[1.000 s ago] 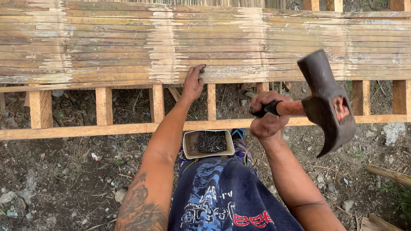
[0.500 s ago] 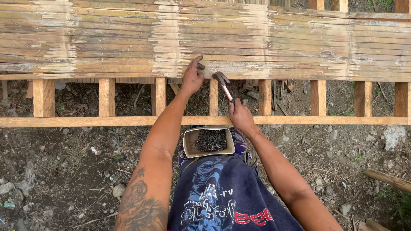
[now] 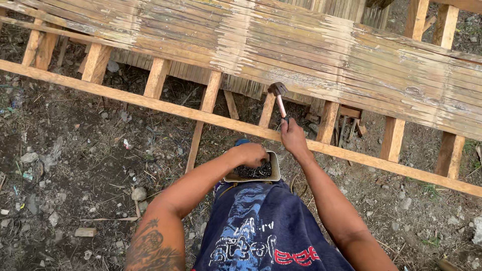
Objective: The person hammers nails into bamboo slats laid across a wooden frame. They repeatedly pick nails from a container and drive them into the slats to secure them to the frame.
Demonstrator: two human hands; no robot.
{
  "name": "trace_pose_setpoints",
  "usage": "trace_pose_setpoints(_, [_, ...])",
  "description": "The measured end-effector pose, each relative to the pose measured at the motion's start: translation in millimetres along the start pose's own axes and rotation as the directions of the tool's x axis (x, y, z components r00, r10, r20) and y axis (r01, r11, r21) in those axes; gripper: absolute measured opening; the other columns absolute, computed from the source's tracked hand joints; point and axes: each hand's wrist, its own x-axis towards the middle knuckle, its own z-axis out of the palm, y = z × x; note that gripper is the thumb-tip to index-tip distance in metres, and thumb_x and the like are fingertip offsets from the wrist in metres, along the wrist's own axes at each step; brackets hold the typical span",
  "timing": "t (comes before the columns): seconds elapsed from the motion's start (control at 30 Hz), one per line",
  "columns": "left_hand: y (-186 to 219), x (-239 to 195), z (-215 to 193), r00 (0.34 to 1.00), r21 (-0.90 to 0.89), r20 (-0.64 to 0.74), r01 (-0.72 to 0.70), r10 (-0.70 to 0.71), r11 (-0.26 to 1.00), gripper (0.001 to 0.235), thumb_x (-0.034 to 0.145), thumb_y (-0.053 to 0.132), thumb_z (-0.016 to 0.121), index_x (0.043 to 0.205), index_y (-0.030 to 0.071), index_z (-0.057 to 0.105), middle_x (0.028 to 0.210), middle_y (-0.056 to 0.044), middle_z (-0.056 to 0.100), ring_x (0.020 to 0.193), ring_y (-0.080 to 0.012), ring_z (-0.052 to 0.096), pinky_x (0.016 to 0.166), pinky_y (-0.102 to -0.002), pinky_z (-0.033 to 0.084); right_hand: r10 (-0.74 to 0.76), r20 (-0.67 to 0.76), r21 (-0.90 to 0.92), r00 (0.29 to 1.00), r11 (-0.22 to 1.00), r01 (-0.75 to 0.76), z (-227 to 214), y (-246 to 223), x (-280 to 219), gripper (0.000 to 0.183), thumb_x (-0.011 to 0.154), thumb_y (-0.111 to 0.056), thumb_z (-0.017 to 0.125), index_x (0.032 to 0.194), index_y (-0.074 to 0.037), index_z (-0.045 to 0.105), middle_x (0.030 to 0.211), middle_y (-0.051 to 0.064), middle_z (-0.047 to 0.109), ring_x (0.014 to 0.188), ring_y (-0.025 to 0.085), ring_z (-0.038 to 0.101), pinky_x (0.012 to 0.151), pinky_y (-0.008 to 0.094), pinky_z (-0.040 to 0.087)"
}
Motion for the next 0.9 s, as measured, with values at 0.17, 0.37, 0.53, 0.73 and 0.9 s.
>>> trace_pose_setpoints(0.17, [15, -10, 66, 0.981, 0.245, 0.010, 0.187, -0.196, 0.951, 0.028, 0.101, 0.019, 0.049, 0.116, 0.013, 0.071, 0.104, -0.016, 0.075, 0.096, -0.0358, 0.073, 0.080, -0.051, 0.059, -0.028, 0.085, -0.001, 0.996, 1.000, 0.028, 2, 12, -30, 0.035, 0.105, -0.036, 0.053, 0.099, -0.001, 0.056, 0.076, 0.031, 0.065, 0.075, 0.052, 0.065, 0.068, 0.055, 0.049])
trace_pose_setpoints(0.37, [7, -26, 87, 0.974, 0.170, -0.134, 0.203, -0.182, 0.964, 0.026, 0.097, 0.018, 0.048, 0.107, 0.011, 0.071, 0.099, -0.016, 0.075, 0.091, -0.0360, 0.074, 0.081, -0.051, 0.058, -0.092, 0.152, 0.013, 0.984, 0.996, 0.091, -5, 6, -44, 0.040, 0.106, -0.037, 0.052, 0.094, 0.000, 0.055, 0.069, 0.024, 0.063, 0.058, 0.038, 0.061, 0.058, 0.051, 0.046])
trace_pose_setpoints(0.53, [21, -43, 72, 0.912, -0.145, -0.347, 0.176, -0.217, 0.974, 0.024, 0.097, 0.016, 0.049, 0.106, 0.006, 0.069, 0.106, -0.023, 0.070, 0.096, -0.0409, 0.070, 0.082, -0.052, 0.056, -0.106, 0.153, 0.075, 0.983, 0.993, 0.095, -9, -12, -44, 0.039, 0.106, -0.038, 0.052, 0.096, 0.000, 0.057, 0.067, 0.020, 0.062, 0.056, 0.032, 0.058, 0.056, 0.048, 0.045])
trace_pose_setpoints(0.73, [37, -86, 24, 0.963, -0.109, -0.239, 0.102, -0.125, 0.989, 0.013, 0.077, 0.002, 0.066, 0.090, 0.002, 0.065, 0.097, -0.017, 0.069, 0.094, -0.0376, 0.069, 0.079, -0.048, 0.055, -0.118, 0.142, 0.094, 0.983, 0.990, 0.105, 14, -38, -33, 0.038, 0.106, -0.037, 0.053, 0.096, -0.001, 0.059, 0.067, 0.020, 0.061, 0.056, 0.031, 0.056, 0.056, 0.046, 0.044])
trace_pose_setpoints(0.9, [0, -123, -42, 0.924, -0.412, -0.382, -0.192, 0.023, 0.891, 0.019, 0.082, 0.011, 0.071, 0.100, 0.006, 0.067, 0.094, -0.011, 0.074, 0.087, -0.0303, 0.076, 0.074, -0.040, 0.057, -0.102, 0.110, 0.082, 0.989, 0.992, 0.093, 46, -61, -7, 0.037, 0.105, -0.038, 0.054, 0.098, -0.003, 0.061, 0.068, 0.022, 0.062, 0.059, 0.035, 0.060, 0.058, 0.047, 0.047])
